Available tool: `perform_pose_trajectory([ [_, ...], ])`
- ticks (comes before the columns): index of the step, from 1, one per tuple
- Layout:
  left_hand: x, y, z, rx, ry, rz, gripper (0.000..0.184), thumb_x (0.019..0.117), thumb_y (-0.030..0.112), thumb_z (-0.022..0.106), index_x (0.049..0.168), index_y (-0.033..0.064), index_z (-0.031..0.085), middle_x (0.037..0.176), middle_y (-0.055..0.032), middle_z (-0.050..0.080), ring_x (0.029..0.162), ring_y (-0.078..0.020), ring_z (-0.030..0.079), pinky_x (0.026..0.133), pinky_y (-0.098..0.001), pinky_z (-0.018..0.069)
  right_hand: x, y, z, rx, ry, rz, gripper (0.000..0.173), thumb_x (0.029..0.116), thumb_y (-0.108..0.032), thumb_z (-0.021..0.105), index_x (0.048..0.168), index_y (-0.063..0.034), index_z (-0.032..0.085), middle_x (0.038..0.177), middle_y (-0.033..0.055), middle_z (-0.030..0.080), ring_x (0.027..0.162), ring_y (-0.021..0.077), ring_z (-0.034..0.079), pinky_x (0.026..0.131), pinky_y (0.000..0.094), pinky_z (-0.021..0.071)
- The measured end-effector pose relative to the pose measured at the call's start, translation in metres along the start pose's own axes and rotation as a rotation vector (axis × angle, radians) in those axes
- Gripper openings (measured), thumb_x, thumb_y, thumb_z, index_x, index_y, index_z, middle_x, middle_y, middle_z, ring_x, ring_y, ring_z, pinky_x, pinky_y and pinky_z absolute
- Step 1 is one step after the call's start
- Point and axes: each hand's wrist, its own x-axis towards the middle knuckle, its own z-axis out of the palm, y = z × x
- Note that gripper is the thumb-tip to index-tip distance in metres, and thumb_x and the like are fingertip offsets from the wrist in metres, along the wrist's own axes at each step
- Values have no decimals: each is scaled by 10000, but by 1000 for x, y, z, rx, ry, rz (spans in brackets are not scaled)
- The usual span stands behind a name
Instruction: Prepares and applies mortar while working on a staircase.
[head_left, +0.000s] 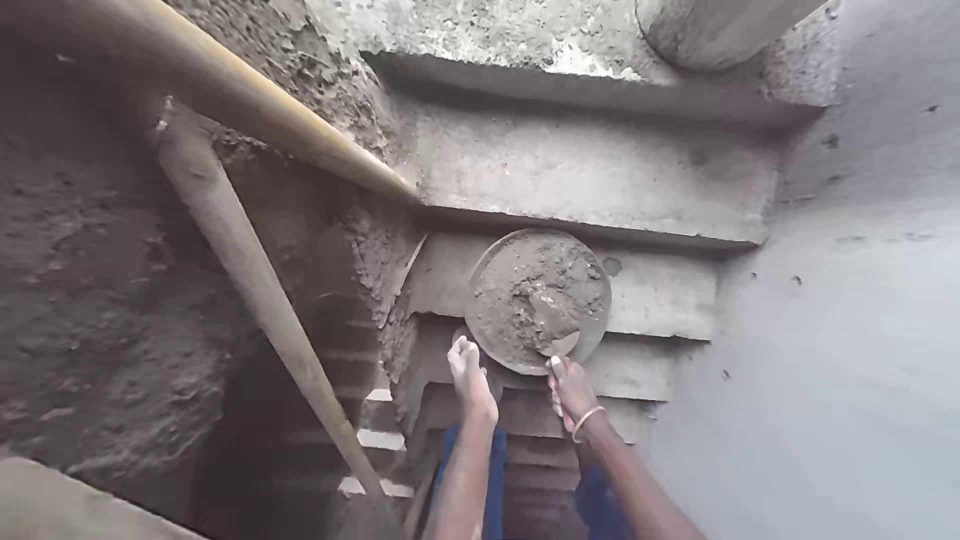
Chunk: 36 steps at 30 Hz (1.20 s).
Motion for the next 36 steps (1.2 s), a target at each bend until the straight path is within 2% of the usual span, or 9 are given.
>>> perform_pose_trajectory([
  [4, 21, -23, 8, 83, 25, -113, 513, 1062, 359, 518, 1519, 138, 448, 1593, -161, 386, 1451, -387, 369, 1054, -706, 363, -19, -24, -27, -539, 117, -75, 412, 1092, -337, 475, 1303, 2, 578, 1053, 215, 686, 954, 344, 697, 889, 523, 555],
  [7, 20, -63, 4, 184, 79, -154, 541, 1071, 373, 500, 1525, 93, 414, 1542, -212, 424, 1371, -390, 439, 1012, -661, 407, -31, -41, -50, -677, 186, -191, 436, 1103, -328, 424, 1345, 3, 574, 1148, 232, 690, 1104, 371, 676, 987, 537, 517],
  [9, 19, -96, 8, 302, 106, -70, 458, 1067, 263, 519, 1436, 0, 454, 1366, -263, 550, 1199, -370, 564, 951, -562, 481, -24, -64, -61, -708, 233, -281, 462, 1118, -321, 372, 1377, 20, 545, 1178, 242, 680, 1133, 375, 666, 1009, 529, 507],
  [12, -8, -155, 3, 734, -150, 104, 340, 984, 64, 554, 1311, -24, 581, 1270, -224, 640, 1178, -336, 637, 1011, -509, 525, 0, -76, -49, -893, 128, -236, 494, 1134, -309, 295, 1411, 24, 533, 1348, 241, 618, 1289, 363, 589, 1103, 512, 445],
  [16, -21, -203, 28, 1246, -575, 199, 571, 934, 93, 612, 1458, 308, 542, 1587, -151, 420, 1401, -374, 480, 1067, -565, 479, 1, -96, -61, -1173, -56, -128, 483, 1127, -342, 321, 1314, 21, 580, 1360, 239, 599, 1305, 370, 573, 1073, 540, 461],
  [20, -15, -231, 43, 1418, -644, 151, 655, 946, 84, 638, 1488, 418, 485, 1634, -185, 331, 1321, -434, 546, 993, -583, 531, -59, -111, -103, -1298, -62, -150, 451, 1131, -354, 315, 1313, -7, 539, 1220, 223, 641, 1189, 358, 637, 998, 523, 501],
  [25, -7, -250, 42, 1460, -618, 137, 539, 999, 102, 546, 1472, 359, 526, 1609, -138, 397, 1191, -390, 651, 947, -551, 567, -36, -116, -71, -1304, -13, -242, 466, 1125, -368, 331, 1362, -31, 548, 1275, 216, 643, 1224, 358, 628, 1020, 536, 496],
  [31, 6, -257, 47, 1437, -585, 164, 393, 1040, 155, 518, 1418, 233, 587, 1469, -169, 550, 1171, -398, 662, 947, -584, 565, -20, -97, -54, -1581, -94, -164, 272, 1017, -112, 505, 1238, -1, 617, 1282, 237, 635, 1201, 422, 630, 924, 607, 539],
  [36, -7, -252, 40, 1421, -628, 98, 345, 1069, 201, 495, 1394, 243, 600, 1473, -190, 543, 1175, -426, 655, 960, -599, 548, -63, -110, -87, -1560, -35, -195, 334, 1085, -261, 413, 1256, -42, 599, 1213, 210, 663, 1166, 383, 655, 935, 566, 536],
])
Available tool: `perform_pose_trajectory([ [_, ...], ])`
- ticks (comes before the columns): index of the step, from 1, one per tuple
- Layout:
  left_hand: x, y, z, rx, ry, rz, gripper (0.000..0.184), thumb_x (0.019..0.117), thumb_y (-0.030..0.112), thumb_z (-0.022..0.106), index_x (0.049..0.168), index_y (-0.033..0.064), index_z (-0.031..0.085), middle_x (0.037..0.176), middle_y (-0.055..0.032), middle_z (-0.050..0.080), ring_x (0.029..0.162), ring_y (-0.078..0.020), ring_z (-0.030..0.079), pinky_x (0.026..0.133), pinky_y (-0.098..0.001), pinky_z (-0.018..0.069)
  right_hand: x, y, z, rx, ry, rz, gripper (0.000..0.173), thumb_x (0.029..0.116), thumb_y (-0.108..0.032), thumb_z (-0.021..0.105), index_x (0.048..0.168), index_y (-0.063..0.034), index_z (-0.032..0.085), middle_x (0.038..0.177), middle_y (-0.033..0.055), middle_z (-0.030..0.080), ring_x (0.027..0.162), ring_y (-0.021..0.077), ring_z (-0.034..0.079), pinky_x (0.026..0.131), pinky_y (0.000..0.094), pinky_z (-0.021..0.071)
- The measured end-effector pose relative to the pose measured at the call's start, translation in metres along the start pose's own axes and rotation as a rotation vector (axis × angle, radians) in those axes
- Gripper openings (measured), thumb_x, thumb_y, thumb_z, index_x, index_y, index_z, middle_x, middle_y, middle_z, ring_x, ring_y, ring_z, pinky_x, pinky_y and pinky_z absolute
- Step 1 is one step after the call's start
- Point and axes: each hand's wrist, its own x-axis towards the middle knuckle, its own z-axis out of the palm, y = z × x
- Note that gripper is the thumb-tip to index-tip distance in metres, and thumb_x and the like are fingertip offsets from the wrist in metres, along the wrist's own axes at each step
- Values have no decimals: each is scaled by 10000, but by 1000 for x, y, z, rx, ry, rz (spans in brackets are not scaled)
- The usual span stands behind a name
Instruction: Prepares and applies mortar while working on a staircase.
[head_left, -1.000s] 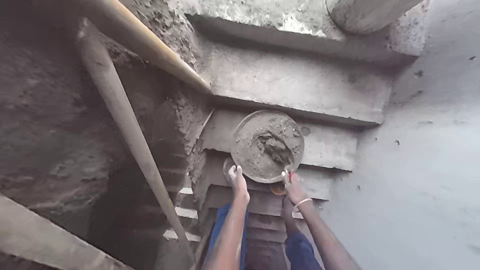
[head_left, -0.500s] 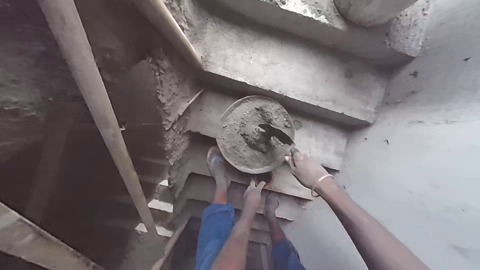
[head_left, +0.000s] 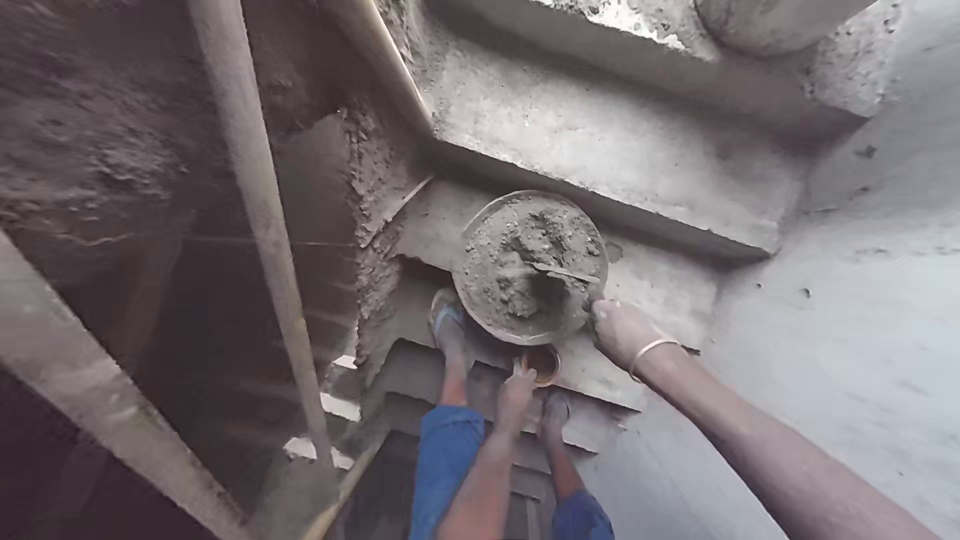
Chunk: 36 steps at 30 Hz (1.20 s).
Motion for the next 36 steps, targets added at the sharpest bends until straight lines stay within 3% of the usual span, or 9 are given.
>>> perform_pose_trajectory([
  [3, -23, -5, 7, 20, 7, 4, 369, 1033, 157, 544, 1388, 231, 615, 1632, -173, 348, 1148, -431, 668, 937, -573, 570, 16, -2, 28, 88, -20, 40, 308, 1054, -225, 461, 1263, -55, 610, 1259, 205, 660, 1185, 386, 650, 923, 599, 540],
  [6, -57, 0, 0, 32, 13, 27, 343, 1016, 112, 568, 1346, 168, 646, 1608, -197, 376, 1175, -422, 654, 968, -554, 557, 49, 6, 41, 151, -13, -11, 331, 1063, -265, 477, 1253, -41, 630, 1286, 210, 653, 1213, 391, 638, 955, 606, 530],
  [9, -102, 6, -12, 35, 39, 65, 295, 1002, 123, 588, 1282, 143, 678, 1609, -199, 371, 1216, -377, 642, 994, -505, 553, 26, 25, 36, 287, 37, -41, 418, 1103, -356, 394, 1254, -31, 610, 1242, 215, 661, 1203, 379, 640, 973, 581, 515],
  [12, -150, 20, -45, -6, 126, 112, 232, 981, 165, 642, 1201, 140, 712, 1642, -216, 293, 1301, -342, 591, 1023, -441, 542, -18, 47, 48, 480, 97, -13, 472, 1121, -379, 346, 1361, -19, 534, 1235, 231, 652, 1196, 384, 638, 1013, 554, 499],
  [17, -195, 50, -126, 154, 202, 125, 432, 979, 468, 642, 1237, 124, 687, 1381, -251, 560, 1218, -373, 623, 983, -485, 550, -43, 86, 117, 870, 126, 46, 425, 1118, -360, 386, 1382, -57, 524, 1042, 201, 674, 913, 357, 692, 848, 548, 555],
  [22, -188, 65, -190, 312, 159, 76, 583, 985, 631, 523, 1282, 145, 649, 1175, -208, 653, 1093, -376, 667, 919, -542, 560, -46, 96, 181, 1034, 41, 114, 442, 1110, -380, 412, 1379, -49, 524, 953, 186, 670, 751, 318, 682, 730, 515, 576],
  [28, -185, 75, -232, 443, 91, 52, 625, 984, 676, 455, 1257, 148, 647, 1169, -182, 673, 1107, -369, 667, 909, -571, 545, -63, 87, 195, 1142, -54, 138, 437, 1096, -377, 460, 1372, -49, 549, 944, 180, 667, 728, 299, 669, 710, 494, 571],
  [32, -189, 79, -244, 514, 66, 33, 629, 980, 683, 452, 1273, 162, 646, 1185, -176, 673, 1112, -369, 669, 907, -577, 548, -75, 76, 187, 1334, -161, 127, 399, 1120, -368, 406, 1381, -76, 485, 818, 83, 621, 547, 174, 589, 514, 340, 530],
  [36, -199, 84, -257, 553, 57, 45, 653, 978, 700, 425, 1248, 150, 649, 1155, -169, 677, 1098, -359, 671, 902, -568, 546, -71, 71, 198, 1374, -275, 154, 444, 1122, -422, 370, 1434, -117, 453, 817, 72, 597, 520, 162, 548, 486, 327, 498],
])
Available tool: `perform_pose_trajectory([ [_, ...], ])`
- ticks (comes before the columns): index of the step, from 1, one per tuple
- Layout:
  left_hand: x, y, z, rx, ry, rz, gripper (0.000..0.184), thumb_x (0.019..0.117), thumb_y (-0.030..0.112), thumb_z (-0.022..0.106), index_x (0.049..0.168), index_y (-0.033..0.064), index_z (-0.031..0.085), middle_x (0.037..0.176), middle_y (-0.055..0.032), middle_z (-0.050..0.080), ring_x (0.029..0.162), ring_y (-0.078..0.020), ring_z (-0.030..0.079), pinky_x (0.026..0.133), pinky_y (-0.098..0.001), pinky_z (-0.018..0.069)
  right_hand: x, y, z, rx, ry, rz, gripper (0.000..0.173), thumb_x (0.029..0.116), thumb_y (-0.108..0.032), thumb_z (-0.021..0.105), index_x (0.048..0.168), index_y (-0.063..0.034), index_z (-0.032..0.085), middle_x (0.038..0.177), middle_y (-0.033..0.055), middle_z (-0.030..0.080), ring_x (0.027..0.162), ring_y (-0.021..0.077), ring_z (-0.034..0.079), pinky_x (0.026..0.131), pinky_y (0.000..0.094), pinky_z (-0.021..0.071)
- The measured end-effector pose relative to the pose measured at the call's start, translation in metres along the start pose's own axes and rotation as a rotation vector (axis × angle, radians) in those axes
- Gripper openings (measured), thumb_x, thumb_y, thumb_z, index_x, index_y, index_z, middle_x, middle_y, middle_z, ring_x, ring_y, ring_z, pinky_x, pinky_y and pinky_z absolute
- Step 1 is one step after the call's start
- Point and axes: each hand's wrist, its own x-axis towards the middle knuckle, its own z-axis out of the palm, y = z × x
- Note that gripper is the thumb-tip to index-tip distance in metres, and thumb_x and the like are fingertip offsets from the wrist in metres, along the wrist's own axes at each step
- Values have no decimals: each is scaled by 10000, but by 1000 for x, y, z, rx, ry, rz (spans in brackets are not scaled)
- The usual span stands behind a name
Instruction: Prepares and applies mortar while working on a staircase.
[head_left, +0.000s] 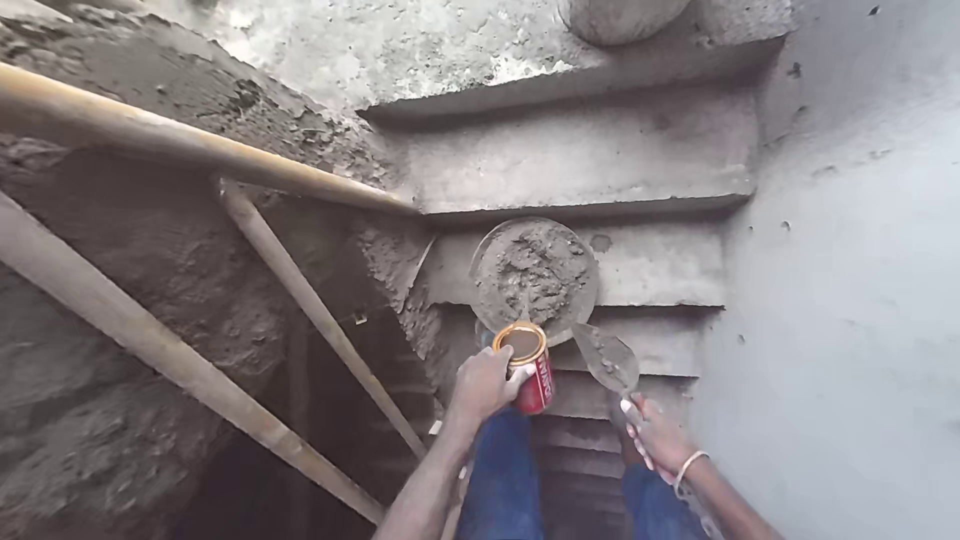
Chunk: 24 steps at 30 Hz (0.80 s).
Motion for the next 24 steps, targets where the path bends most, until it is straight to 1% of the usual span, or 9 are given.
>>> perform_pose_trajectory([
  [5, -7, -5, -12, 0, -3, 19, 667, 972, 709, 423, 1206, 131, 659, 1106, -164, 687, 1069, -354, 677, 885, -568, 544, 5, 4, 8, -24, -24, 14, 452, 1117, -439, 373, 1417, -111, 456, 804, 77, 569, 530, 174, 539, 500, 343, 496],
  [8, -9, -9, -12, -2, -3, 39, 674, 967, 715, 418, 1177, 125, 666, 1069, -157, 688, 1045, -346, 681, 872, -559, 546, 3, 1, 10, 17, -32, 19, 420, 1119, -432, 371, 1356, -104, 482, 782, 66, 554, 514, 162, 531, 487, 330, 494],
  [10, -10, -9, -14, 4, -17, 45, 685, 965, 722, 411, 1172, 121, 668, 1062, -160, 688, 1039, -348, 682, 871, -560, 545, -2, -5, 11, 124, -67, 29, 398, 1129, -412, 342, 1323, -96, 487, 762, 45, 537, 500, 140, 517, 469, 303, 486],
  [13, -13, -9, -16, 12, -21, 45, 690, 951, 737, 414, 1140, 126, 672, 1040, -156, 686, 1014, -348, 685, 851, -561, 547, -5, -18, 17, 415, -132, 58, 354, 1136, -385, 329, 1216, -92, 512, 715, 12, 504, 460, 99, 477, 416, 248, 452],
  [15, -14, -10, -17, 23, -13, 44, 707, 937, 755, 411, 1134, 131, 678, 1044, -154, 684, 1010, -349, 685, 842, -561, 550, 13, -37, 28, 580, -147, 55, 350, 1136, -380, 330, 1136, -84, 517, 667, -5, 470, 432, 80, 434, 391, 226, 413],
  [17, -11, -11, -18, 46, -7, 45, 714, 927, 769, 415, 1127, 137, 681, 1038, -153, 681, 991, -348, 688, 826, -556, 556, 59, -69, 43, 566, -125, 5, 360, 1130, -396, 342, 1069, -83, 510, 647, -5, 459, 427, 87, 411, 397, 236, 394],
  [19, -11, -12, -13, 63, -4, 45, 719, 920, 780, 415, 1121, 143, 680, 1033, -156, 678, 969, -348, 690, 806, -555, 560, 114, -99, 55, 433, -110, -70, 392, 1124, -420, 350, 1107, -68, 521, 669, 14, 476, 438, 110, 427, 411, 265, 409],
  [21, -4, -12, -13, 74, 15, 51, 716, 916, 784, 422, 1107, 144, 679, 1029, -156, 676, 958, -348, 693, 794, -553, 564, 144, -117, 53, 376, -114, -81, 383, 1122, -442, 349, 1176, -93, 495, 696, 9, 476, 451, 105, 434, 411, 258, 405],
  [24, -1, -13, -12, 85, 16, 51, 702, 920, 774, 433, 1114, 147, 681, 1040, -157, 678, 961, -352, 694, 794, -555, 562, 132, -113, 54, 204, -59, -86, 414, 1126, -438, 330, 1319, -103, 480, 760, 35, 511, 483, 127, 476, 435, 288, 444],
])
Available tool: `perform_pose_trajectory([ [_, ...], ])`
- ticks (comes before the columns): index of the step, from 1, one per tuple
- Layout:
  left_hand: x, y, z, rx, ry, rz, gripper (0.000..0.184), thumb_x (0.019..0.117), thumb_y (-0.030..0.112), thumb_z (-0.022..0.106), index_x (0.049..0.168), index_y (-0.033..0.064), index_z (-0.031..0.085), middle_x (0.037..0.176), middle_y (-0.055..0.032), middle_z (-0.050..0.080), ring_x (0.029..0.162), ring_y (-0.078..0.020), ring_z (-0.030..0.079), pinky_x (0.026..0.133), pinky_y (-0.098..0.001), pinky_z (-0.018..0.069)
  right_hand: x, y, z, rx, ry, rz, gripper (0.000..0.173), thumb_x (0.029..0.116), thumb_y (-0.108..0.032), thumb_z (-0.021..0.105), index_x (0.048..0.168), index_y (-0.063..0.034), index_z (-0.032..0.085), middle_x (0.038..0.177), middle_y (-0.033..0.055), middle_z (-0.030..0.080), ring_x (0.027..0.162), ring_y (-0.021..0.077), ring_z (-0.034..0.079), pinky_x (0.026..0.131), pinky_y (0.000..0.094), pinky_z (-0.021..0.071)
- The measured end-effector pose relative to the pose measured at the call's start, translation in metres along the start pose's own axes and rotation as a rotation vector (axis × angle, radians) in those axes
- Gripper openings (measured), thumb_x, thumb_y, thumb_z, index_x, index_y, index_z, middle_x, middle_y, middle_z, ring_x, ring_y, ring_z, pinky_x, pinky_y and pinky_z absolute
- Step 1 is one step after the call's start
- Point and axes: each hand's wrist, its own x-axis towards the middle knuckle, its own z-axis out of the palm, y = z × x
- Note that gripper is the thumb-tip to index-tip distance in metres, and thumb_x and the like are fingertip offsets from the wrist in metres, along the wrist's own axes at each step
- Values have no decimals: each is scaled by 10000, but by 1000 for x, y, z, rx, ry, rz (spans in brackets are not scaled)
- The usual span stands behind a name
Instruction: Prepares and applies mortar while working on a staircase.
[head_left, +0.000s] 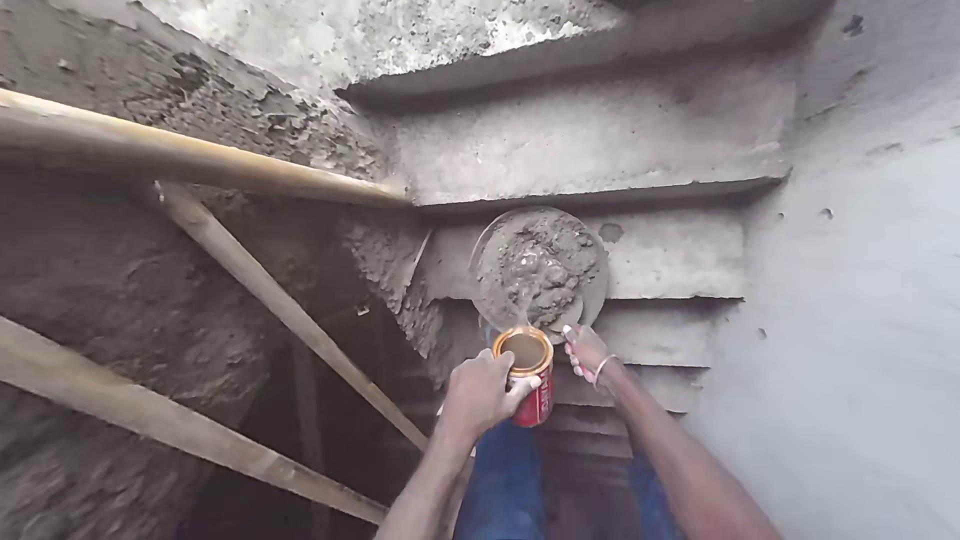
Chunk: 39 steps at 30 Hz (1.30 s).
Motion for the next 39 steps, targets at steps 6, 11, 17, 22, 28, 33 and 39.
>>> perform_pose_trajectory([
  [6, 1, 2, -7, 11, -26, 5, 717, 924, 778, 419, 1127, 142, 680, 1058, -163, 683, 982, -353, 696, 798, -559, 563, -65, -32, 10, -639, 206, -100, 441, 1107, -349, 399, 1325, -16, 589, 1254, 210, 665, 1214, 339, 638, 1045, 510, 491],
  [11, 1, 3, -16, 9, 6, 35, 721, 929, 771, 422, 1105, 122, 684, 1019, -168, 686, 958, -368, 697, 792, -566, 560, -94, -55, -13, -504, 355, -206, 498, 1121, -310, 373, 1525, -21, 411, 1224, 218, 674, 1150, 346, 667, 1018, 501, 511],
  [17, 9, 10, -34, 42, -8, 33, 724, 939, 769, 402, 1128, 126, 676, 1049, -164, 685, 1000, -361, 687, 821, -568, 546, -38, -76, -15, -677, 158, -82, 438, 1122, -305, 344, 1287, 19, 589, 1283, 235, 623, 1163, 348, 642, 994, 512, 507],
  [22, 9, 10, -35, 48, -5, 18, 724, 923, 783, 433, 1133, 134, 675, 1066, -165, 681, 1005, -360, 687, 825, -566, 551, -122, -59, -43, -703, 154, -135, 460, 1126, -320, 328, 1421, -8, 492, 1188, 219, 672, 1083, 352, 685, 953, 525, 540],
  [28, -2, -9, 8, -31, 265, -96, 585, 859, 706, 659, 1094, 175, 727, 1184, -157, 677, 997, -341, 711, 769, -531, 594, -143, 24, -56, 374, 114, 130, 322, 1140, -354, 331, 1085, -72, 477, 653, 17, 486, 403, 90, 448, 355, 234, 417],
  [33, -1, -32, 65, -153, 620, -115, 535, 772, 642, 779, 943, 135, 750, 1126, -175, 710, 1011, -353, 721, 754, -529, 607, -11, 25, -36, 354, -43, -34, 390, 1133, -410, 318, 1028, -82, 501, 651, -5, 461, 420, 87, 413, 382, 235, 390],
  [39, -11, -50, 83, -244, 623, -137, 541, 776, 641, 754, 922, 120, 752, 1045, -162, 719, 989, -358, 713, 789, -545, 592, -33, -10, -18, -184, 139, -141, 431, 1127, -350, 368, 1455, -80, 439, 824, 82, 578, 561, 179, 571, 510, 339, 523],
])
